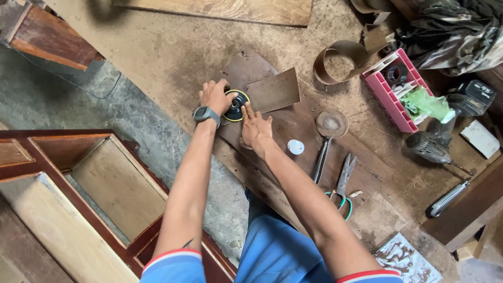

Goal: Applying glue to a small piece of material and adhering it to a wooden board, followed by pressing it down and trimming.

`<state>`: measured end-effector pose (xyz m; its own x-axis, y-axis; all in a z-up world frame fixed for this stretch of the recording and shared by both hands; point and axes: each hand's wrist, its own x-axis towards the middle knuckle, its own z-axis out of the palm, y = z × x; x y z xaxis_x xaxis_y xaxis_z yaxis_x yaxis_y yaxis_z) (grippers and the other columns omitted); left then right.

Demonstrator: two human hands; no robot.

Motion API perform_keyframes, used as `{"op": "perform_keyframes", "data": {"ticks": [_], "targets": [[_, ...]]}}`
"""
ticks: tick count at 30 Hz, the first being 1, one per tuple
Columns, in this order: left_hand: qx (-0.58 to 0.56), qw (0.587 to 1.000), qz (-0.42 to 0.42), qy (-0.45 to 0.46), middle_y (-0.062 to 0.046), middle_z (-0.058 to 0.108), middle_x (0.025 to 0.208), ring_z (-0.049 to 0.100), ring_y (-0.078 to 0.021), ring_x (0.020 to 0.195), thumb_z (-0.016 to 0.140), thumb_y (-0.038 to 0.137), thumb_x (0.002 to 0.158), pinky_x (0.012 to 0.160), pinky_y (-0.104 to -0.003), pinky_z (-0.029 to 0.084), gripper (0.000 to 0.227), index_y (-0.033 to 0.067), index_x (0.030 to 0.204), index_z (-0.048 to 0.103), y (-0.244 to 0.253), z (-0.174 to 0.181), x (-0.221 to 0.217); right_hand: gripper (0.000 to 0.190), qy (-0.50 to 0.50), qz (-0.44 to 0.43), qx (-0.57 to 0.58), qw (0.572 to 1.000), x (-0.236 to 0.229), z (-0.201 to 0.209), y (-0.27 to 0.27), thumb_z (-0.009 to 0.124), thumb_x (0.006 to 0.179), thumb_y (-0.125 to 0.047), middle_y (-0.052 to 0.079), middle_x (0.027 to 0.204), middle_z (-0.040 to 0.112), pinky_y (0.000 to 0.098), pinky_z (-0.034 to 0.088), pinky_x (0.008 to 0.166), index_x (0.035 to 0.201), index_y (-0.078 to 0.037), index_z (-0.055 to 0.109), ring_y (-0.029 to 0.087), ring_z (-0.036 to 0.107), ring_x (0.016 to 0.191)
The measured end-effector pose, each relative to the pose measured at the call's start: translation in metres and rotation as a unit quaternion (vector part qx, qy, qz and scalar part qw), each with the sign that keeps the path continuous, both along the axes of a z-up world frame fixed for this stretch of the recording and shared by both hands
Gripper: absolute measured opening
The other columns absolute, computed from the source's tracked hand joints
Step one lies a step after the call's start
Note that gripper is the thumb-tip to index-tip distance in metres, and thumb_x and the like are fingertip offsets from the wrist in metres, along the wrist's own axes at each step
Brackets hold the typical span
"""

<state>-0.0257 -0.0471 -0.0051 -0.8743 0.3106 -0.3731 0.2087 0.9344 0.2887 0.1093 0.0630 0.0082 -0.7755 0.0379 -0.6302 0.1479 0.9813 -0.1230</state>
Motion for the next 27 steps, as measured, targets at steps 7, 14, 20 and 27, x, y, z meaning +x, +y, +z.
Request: {"op": "perform_keyframes", "data": {"ticks": [7,14,20,27], "targets": [[-0.011,0.992,0.092,-0.091,-0.022,0.058,0.127,0.043,-0.0413,0.136,0.092,0.052,0.069,0.109,-0.057,0.041,0.061,0.0153,0.107,0.061,0.036,0.031,-0.016,0.105,-0.033,0.008,-0.003,0.999,-0.003,0.041,0.000,0.072,0.088,-0.048,-0.001,0.174,0.009,0.0683,0.039,0.110,0.166,-0.012,0.012,0.026,0.038,0.145],[-0.035,0.987,0.118,-0.105,-0.025,0.060,0.129,0.042,-0.0447,0.134,0.092,0.040,0.073,0.103,-0.065,0.042,0.068,0.0099,0.126,0.062,0.046,0.046,-0.019,0.103,-0.037,-0.009,-0.024,0.999,-0.005,0.030,0.004,0.071,0.085,-0.045,-0.002,0.174,0.012,0.0661,0.042,0.108,0.166,-0.015,0.014,0.027,0.040,0.144],[-0.021,0.994,0.065,-0.089,-0.021,0.064,0.126,0.046,-0.0399,0.132,0.091,0.048,0.075,0.104,-0.062,0.043,0.069,0.0130,0.127,0.061,0.031,0.030,-0.017,0.103,-0.043,0.002,-0.014,0.999,-0.004,0.038,0.007,0.071,0.085,-0.046,-0.004,0.174,0.013,0.0684,0.039,0.108,0.166,-0.017,0.015,0.027,0.039,0.145],[0.187,0.962,-0.186,0.062,-0.022,0.045,0.149,0.049,-0.0473,0.133,0.080,0.010,0.087,0.107,-0.055,0.048,0.058,0.0149,0.139,0.055,-0.041,0.023,0.015,0.102,-0.022,0.020,0.017,0.999,-0.002,0.031,0.003,0.072,0.085,-0.047,-0.004,0.173,0.016,0.0664,0.040,0.109,0.166,-0.016,0.017,0.025,0.041,0.145]]}}
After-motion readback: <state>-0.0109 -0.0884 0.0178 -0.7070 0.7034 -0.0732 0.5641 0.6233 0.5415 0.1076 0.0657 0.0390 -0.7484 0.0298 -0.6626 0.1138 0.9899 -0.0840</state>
